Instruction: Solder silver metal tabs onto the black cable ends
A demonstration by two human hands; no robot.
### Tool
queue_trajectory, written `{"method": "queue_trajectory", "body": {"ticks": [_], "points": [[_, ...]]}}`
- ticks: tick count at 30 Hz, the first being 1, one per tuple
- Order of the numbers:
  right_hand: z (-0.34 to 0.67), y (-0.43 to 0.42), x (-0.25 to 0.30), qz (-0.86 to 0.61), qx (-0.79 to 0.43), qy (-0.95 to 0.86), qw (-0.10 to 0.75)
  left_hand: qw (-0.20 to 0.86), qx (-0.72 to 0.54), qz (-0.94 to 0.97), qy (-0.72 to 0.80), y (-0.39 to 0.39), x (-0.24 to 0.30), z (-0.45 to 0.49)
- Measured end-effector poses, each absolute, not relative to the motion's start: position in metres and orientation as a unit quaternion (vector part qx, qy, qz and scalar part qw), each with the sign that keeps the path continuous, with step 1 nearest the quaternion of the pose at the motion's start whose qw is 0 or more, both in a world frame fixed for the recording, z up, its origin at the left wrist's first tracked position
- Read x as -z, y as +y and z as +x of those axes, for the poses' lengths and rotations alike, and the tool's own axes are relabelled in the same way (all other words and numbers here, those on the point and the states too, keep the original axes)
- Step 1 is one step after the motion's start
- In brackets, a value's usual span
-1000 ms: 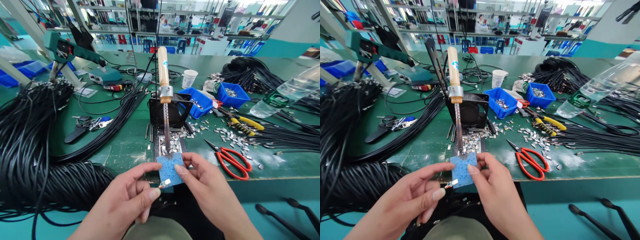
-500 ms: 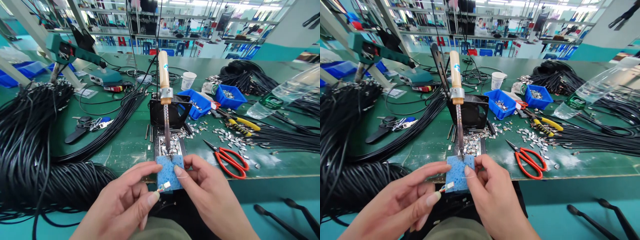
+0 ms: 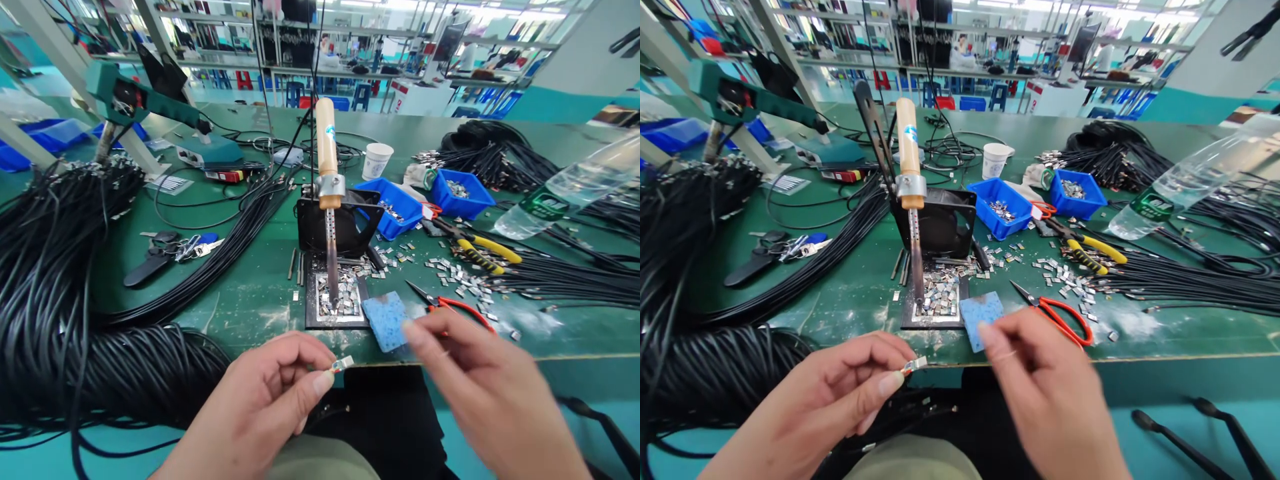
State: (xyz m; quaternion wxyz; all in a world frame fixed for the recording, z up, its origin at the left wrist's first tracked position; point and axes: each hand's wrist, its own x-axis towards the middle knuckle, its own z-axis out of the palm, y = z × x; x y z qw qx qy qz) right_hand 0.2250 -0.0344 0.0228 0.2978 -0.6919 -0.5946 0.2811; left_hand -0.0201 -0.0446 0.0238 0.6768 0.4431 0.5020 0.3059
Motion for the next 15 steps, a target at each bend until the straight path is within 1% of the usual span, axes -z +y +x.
{"method": "queue_trajectory", "body": {"ticks": [2,5,10,15], "points": [[0.207,-0.040,-0.025,-0.604,-0.408,-0.620,0.290,0.663,-0.294,0.467,0.505,-0.043,-0.026,-0.017],[0.187,-0.042,-0.023,-0.556,-0.497,-0.601,0.287,0.645,-0.282,0.497,0.508,-0.040,-0.027,-0.016],[0.182,-0.041,-0.019,-0.534,-0.554,-0.562,0.304,0.629,-0.278,0.525,0.500,-0.038,-0.023,-0.018],[0.184,-0.043,-0.011,-0.523,-0.571,-0.554,0.306,0.634,-0.275,0.525,0.497,-0.039,-0.021,-0.020]]}}
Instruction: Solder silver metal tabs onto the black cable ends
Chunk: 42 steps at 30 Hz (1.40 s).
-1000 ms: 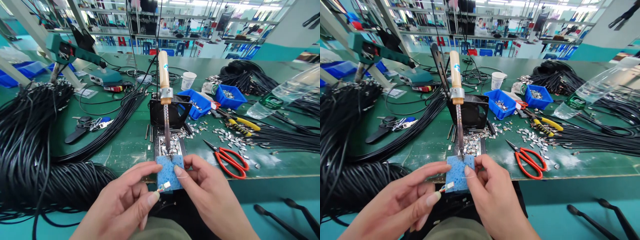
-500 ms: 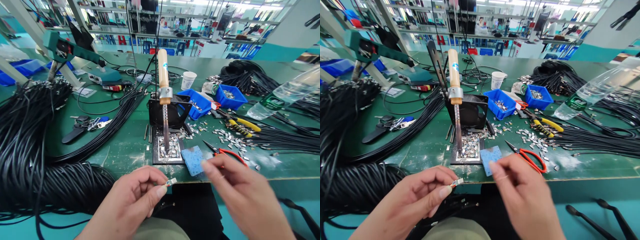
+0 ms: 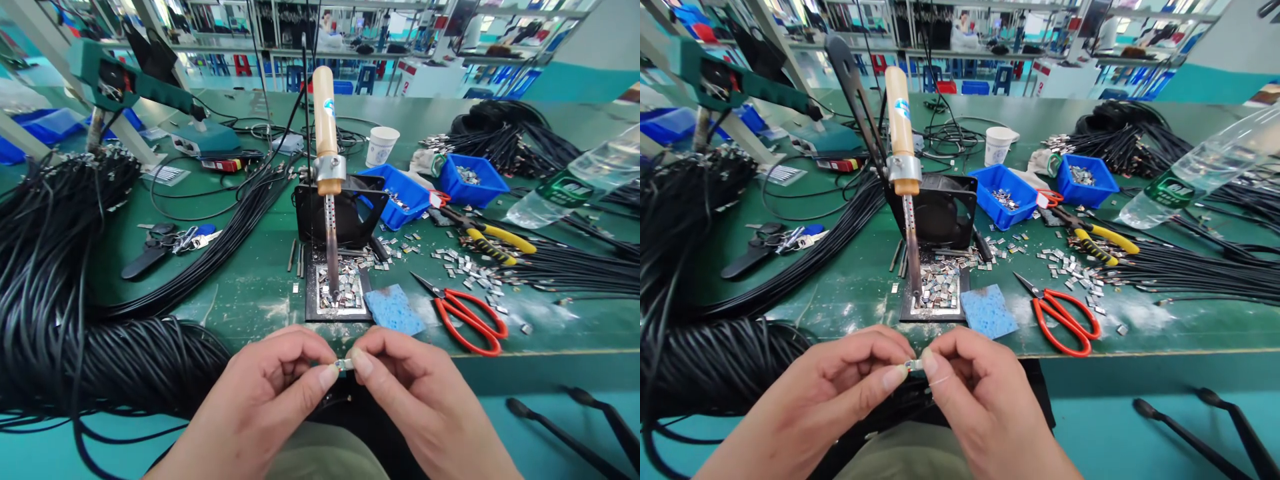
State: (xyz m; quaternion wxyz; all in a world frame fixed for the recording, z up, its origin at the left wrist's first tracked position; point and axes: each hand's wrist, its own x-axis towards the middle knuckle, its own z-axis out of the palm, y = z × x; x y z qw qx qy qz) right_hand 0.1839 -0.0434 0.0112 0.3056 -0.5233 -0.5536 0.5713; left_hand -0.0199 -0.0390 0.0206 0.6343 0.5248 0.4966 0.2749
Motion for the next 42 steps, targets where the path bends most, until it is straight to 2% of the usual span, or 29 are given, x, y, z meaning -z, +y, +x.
{"method": "queue_trajectory", "body": {"ticks": [10,42], "points": [[0.186,-0.044,-0.006,-0.514,-0.541,-0.591,0.307,0.691,-0.260,0.452,0.500,-0.039,-0.020,-0.018],[0.183,-0.042,-0.004,-0.485,-0.621,-0.523,0.324,0.716,-0.227,0.391,0.532,-0.036,-0.022,-0.010]]}}
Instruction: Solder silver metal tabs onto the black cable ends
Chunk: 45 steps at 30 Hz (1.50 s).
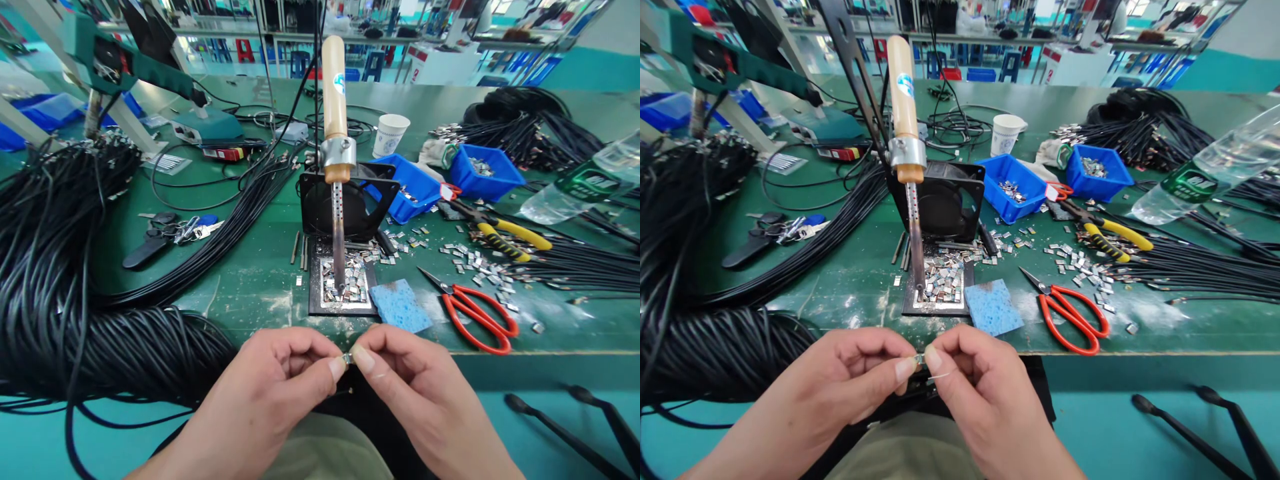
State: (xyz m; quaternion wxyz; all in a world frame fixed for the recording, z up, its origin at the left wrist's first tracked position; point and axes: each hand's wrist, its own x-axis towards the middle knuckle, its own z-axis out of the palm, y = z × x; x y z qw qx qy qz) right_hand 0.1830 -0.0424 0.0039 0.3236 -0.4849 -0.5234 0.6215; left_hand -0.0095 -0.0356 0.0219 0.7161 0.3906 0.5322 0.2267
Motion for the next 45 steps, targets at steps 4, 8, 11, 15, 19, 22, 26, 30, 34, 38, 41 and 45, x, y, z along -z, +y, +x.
{"method": "queue_trajectory", "body": {"ticks": [4,8,11,15,19,22,26,30,34,38,41,45], "points": [[0.1837,-0.0423,-0.0019,-0.487,-0.623,-0.520,0.323,0.716,-0.223,0.390,0.534,-0.0351,-0.0198,-0.0099],[0.1847,-0.0416,-0.0010,-0.488,-0.624,-0.519,0.323,0.716,-0.223,0.391,0.533,-0.0344,-0.0192,-0.0106],[0.1844,-0.0410,-0.0015,-0.485,-0.623,-0.522,0.323,0.713,-0.223,0.396,0.534,-0.0338,-0.0179,-0.0101],[0.1831,-0.0406,-0.0015,-0.490,-0.620,-0.521,0.322,0.709,-0.223,0.398,0.538,-0.0340,-0.0162,-0.0099],[0.1833,-0.0408,-0.0007,-0.490,-0.620,-0.522,0.320,0.708,-0.224,0.403,0.535,-0.0351,-0.0163,-0.0106],[0.1836,-0.0402,-0.0006,-0.491,-0.622,-0.520,0.318,0.708,-0.225,0.405,0.533,-0.0351,-0.0165,-0.0104],[0.1836,-0.0391,-0.0002,-0.494,-0.622,-0.518,0.317,0.708,-0.227,0.399,0.536,-0.0336,-0.0163,-0.0098],[0.1838,-0.0400,0.0016,-0.497,-0.622,-0.520,0.309,0.709,-0.231,0.398,0.534,-0.0326,-0.0160,-0.0107],[0.1839,-0.0405,0.0026,-0.500,-0.625,-0.515,0.306,0.710,-0.232,0.400,0.531,-0.0342,-0.0154,-0.0132],[0.1843,-0.0400,0.0015,-0.499,-0.629,-0.513,0.305,0.710,-0.229,0.400,0.532,-0.0351,-0.0147,-0.0133],[0.1844,-0.0402,0.0007,-0.499,-0.629,-0.512,0.305,0.714,-0.231,0.391,0.533,-0.0332,-0.0144,-0.0115],[0.1838,-0.0404,0.0007,-0.507,-0.623,-0.513,0.304,0.713,-0.233,0.390,0.534,-0.0304,-0.0144,-0.0098]]}}
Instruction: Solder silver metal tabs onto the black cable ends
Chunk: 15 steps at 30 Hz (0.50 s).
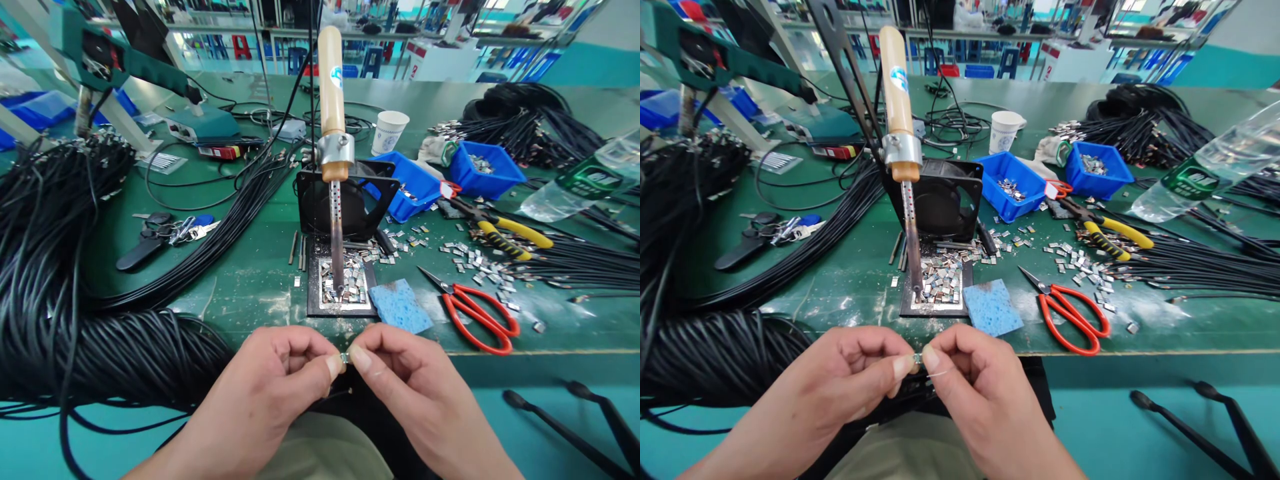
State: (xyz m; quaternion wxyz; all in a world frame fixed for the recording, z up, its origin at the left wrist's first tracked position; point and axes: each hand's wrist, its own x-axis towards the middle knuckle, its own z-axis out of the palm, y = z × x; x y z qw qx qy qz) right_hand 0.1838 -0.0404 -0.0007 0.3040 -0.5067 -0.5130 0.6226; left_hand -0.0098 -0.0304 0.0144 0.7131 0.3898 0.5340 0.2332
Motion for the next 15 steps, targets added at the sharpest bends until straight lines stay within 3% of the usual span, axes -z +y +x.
{"method": "queue_trajectory", "body": {"ticks": [8,15], "points": [[0.182,-0.042,0.002,-0.504,-0.626,-0.511,0.304,0.708,-0.228,0.404,0.533,-0.034,-0.015,-0.012],[0.205,-0.057,-0.012,-0.516,-0.544,-0.535,0.389,0.693,-0.232,0.415,0.542,-0.030,-0.014,-0.012]]}}
